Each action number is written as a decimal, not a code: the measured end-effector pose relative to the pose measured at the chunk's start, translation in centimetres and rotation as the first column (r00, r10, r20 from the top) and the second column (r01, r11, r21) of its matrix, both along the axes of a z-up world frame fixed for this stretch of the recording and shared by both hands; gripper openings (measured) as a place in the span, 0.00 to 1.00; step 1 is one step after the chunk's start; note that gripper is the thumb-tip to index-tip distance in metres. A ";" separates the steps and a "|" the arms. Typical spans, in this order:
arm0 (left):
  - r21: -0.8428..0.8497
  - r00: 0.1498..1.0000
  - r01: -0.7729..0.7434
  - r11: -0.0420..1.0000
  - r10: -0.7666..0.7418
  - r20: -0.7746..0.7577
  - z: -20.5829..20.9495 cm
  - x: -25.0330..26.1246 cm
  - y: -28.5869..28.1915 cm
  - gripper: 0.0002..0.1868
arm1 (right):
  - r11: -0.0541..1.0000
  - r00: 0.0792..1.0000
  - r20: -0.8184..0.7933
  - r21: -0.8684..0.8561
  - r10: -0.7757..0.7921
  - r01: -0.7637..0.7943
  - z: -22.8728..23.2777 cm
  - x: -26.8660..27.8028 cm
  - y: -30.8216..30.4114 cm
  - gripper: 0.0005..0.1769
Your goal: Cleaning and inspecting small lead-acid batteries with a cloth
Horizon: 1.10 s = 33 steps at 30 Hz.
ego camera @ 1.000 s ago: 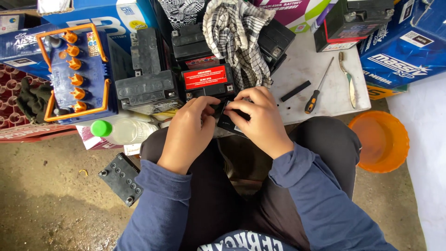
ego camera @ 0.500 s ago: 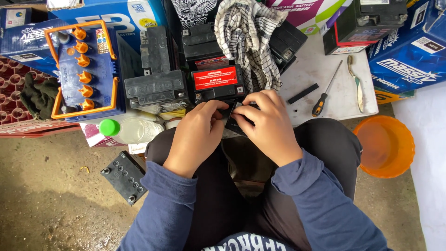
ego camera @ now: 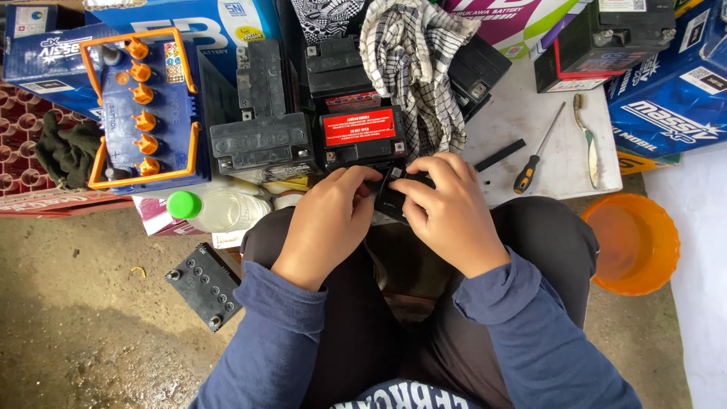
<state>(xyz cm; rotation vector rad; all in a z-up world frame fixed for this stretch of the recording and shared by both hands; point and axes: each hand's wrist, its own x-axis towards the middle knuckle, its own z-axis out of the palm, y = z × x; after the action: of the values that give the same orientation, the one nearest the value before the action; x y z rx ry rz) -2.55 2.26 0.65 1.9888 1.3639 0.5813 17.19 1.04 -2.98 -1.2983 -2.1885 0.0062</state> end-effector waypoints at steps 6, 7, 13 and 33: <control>-0.016 1.000 0.002 1.000 -0.002 -0.004 0.1 -0.1 0.0 0.19 | 1.000 1.000 -0.010 0.020 0.016 -0.016 -0.2 0.1 0.2 0.11; -0.016 1.000 0.002 1.000 -0.002 -0.004 0.0 -0.1 0.0 0.19 | 1.000 1.000 -0.010 0.019 0.016 -0.015 0.0 0.0 0.1 0.11; -0.015 1.000 0.018 1.000 -0.019 -0.002 -0.1 0.0 0.1 0.19 | 1.000 0.999 0.050 0.028 0.008 -0.009 0.3 0.0 -0.1 0.12; 0.146 0.995 0.086 0.986 -0.079 -0.057 -0.1 0.3 -0.1 0.19 | 0.987 0.966 -0.208 -0.073 -0.152 0.140 0.1 5.9 0.0 0.29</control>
<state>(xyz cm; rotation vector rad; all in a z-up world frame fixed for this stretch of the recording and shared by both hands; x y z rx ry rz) -2.21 2.16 0.57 2.1813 1.2939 0.6130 23.09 1.02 -2.84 -1.4195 -1.9213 0.1448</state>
